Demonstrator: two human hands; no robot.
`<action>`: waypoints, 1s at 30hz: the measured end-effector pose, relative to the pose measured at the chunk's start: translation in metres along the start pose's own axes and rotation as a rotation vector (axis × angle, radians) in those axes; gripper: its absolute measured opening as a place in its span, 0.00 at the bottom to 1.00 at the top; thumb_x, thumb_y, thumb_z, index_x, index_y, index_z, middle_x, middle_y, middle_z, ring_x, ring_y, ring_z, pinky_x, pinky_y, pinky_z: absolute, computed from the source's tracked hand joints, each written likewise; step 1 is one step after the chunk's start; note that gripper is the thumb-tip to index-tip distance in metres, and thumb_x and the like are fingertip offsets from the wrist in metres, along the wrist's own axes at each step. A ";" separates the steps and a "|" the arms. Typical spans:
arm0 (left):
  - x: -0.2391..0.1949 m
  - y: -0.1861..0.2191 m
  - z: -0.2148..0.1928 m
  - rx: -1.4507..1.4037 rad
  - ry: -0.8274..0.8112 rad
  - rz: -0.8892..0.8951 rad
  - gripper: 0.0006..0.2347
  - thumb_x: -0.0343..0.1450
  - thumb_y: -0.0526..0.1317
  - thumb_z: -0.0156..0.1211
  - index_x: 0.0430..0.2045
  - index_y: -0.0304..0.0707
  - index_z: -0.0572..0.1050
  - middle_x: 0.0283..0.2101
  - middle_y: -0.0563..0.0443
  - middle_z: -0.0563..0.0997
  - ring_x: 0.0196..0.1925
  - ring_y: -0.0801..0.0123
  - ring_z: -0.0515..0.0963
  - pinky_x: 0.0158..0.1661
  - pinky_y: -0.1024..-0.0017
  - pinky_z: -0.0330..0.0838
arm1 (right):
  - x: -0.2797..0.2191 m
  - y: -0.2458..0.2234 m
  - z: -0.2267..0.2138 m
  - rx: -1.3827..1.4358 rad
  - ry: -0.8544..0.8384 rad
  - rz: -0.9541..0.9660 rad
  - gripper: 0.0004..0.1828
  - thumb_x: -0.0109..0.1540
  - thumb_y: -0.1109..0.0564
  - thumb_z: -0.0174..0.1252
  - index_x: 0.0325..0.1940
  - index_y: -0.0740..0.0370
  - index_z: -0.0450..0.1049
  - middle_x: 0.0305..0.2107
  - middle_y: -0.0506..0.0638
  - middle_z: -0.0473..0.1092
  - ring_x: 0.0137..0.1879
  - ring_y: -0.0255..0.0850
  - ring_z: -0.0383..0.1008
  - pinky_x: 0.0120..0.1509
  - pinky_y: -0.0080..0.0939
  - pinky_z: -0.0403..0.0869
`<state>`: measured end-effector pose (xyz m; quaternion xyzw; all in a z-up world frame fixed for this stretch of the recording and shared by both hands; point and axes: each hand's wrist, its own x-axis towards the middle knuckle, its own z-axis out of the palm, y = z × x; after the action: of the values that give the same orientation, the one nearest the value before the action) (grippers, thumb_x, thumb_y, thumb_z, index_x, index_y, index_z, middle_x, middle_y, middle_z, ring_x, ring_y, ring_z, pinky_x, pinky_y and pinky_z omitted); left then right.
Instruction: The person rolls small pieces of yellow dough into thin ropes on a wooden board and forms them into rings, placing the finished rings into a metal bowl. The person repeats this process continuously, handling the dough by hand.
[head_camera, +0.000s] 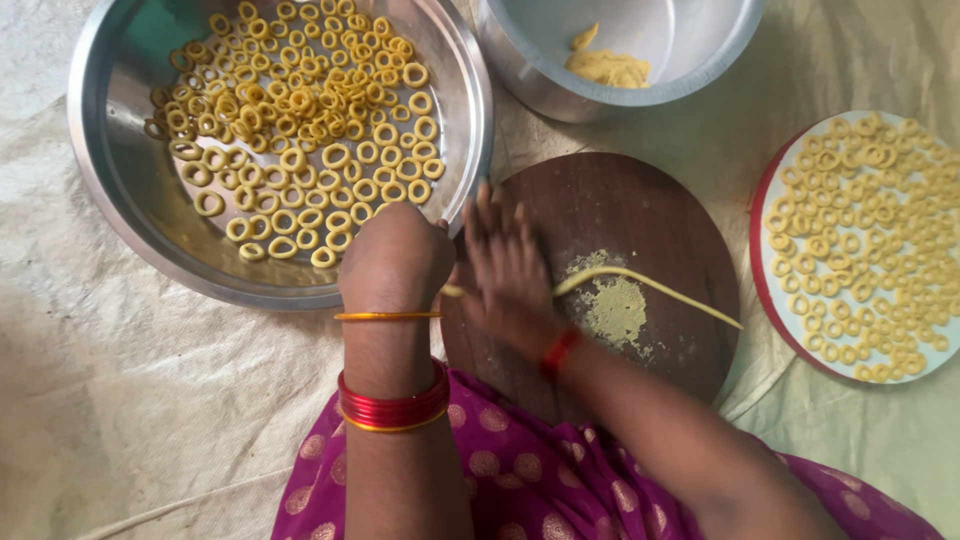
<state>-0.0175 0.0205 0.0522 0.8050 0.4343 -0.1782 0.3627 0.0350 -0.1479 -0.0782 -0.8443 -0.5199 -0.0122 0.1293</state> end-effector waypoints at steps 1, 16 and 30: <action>-0.001 0.000 0.000 0.002 0.001 0.001 0.16 0.71 0.49 0.60 0.39 0.33 0.81 0.44 0.32 0.82 0.49 0.40 0.81 0.50 0.52 0.74 | -0.014 -0.009 -0.003 0.003 -0.002 -0.007 0.43 0.74 0.30 0.22 0.82 0.62 0.27 0.78 0.67 0.30 0.84 0.60 0.31 0.86 0.65 0.36; 0.006 0.028 0.107 0.266 0.054 0.293 0.08 0.68 0.38 0.57 0.34 0.40 0.84 0.41 0.40 0.84 0.45 0.48 0.85 0.42 0.57 0.79 | -0.143 0.078 -0.157 0.126 0.031 0.582 0.11 0.65 0.53 0.61 0.50 0.58 0.81 0.49 0.52 0.78 0.52 0.48 0.79 0.57 0.47 0.76; -0.004 0.030 0.181 0.749 0.026 0.304 0.07 0.70 0.40 0.59 0.34 0.49 0.85 0.43 0.49 0.86 0.47 0.55 0.85 0.40 0.63 0.77 | -0.159 0.134 -0.133 0.043 -0.111 0.579 0.11 0.50 0.56 0.72 0.32 0.58 0.78 0.33 0.50 0.74 0.45 0.50 0.75 0.49 0.50 0.74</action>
<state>0.0102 -0.1258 -0.0544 0.9388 0.2199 -0.2582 0.0608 0.0950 -0.3748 -0.0015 -0.9540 -0.2638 0.0824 0.1164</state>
